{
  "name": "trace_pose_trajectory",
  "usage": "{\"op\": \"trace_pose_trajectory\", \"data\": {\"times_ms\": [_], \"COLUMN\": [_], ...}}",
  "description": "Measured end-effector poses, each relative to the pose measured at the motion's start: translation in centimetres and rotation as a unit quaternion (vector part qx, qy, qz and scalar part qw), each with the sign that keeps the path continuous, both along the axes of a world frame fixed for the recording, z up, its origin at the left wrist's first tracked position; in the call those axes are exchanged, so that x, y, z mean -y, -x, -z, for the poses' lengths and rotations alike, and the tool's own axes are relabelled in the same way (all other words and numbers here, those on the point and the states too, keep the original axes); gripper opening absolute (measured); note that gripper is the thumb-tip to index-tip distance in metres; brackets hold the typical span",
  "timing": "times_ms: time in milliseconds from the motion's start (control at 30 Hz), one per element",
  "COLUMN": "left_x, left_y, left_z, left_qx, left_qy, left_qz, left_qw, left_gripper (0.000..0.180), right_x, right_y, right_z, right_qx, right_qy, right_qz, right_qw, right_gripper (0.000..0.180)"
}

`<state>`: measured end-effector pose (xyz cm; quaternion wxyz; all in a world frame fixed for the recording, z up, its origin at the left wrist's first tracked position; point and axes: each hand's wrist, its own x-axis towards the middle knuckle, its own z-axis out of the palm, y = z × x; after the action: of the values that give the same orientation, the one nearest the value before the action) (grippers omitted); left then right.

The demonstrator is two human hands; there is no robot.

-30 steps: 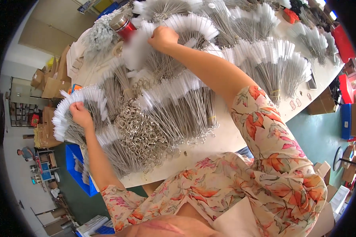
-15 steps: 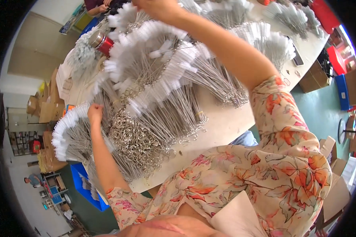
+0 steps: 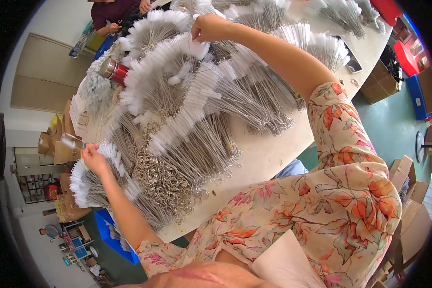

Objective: The person is seen manufacturing white brushes with metal handles.

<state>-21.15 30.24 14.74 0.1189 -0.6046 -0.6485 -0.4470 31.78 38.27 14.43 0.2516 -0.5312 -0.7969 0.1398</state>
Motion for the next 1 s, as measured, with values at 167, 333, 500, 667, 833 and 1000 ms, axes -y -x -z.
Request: {"op": "trace_pose_trajectory", "data": {"times_ms": [167,333,500,667,833,1000], "left_x": [5.9,13.3,18.5,21.6,23.8,25.4], "left_y": [-6.2,-10.7,-12.7,-12.5,-12.5,-13.2], "left_z": [-3.9,-2.5,-1.0,0.8,2.4,3.1], "left_qx": [0.473,0.526,0.544,0.569,0.554,0.569], "left_qy": [0.169,0.262,0.314,0.327,0.317,0.249], "left_qz": [0.101,0.147,0.168,0.161,0.175,0.077], "left_qw": [0.859,0.796,0.760,0.737,0.750,0.780], "left_gripper": [0.013,0.010,0.007,0.012,0.021,0.023], "right_x": [-0.8,0.1,1.1,-0.1,-6.6,-10.5], "right_y": [-2.2,-3.3,-3.1,-4.8,-11.0,-16.1], "right_z": [-0.4,-3.0,-3.0,-0.8,-0.5,2.5], "right_qx": [-0.251,-0.527,-0.613,-0.677,-0.663,-0.603], "right_qy": [0.054,0.191,0.232,0.246,0.092,0.126], "right_qz": [0.039,-0.055,-0.046,-0.045,0.092,0.181], "right_qw": [0.966,0.826,0.754,0.693,0.737,0.767], "right_gripper": [0.022,0.017,0.013,0.018,0.022,0.013]}}
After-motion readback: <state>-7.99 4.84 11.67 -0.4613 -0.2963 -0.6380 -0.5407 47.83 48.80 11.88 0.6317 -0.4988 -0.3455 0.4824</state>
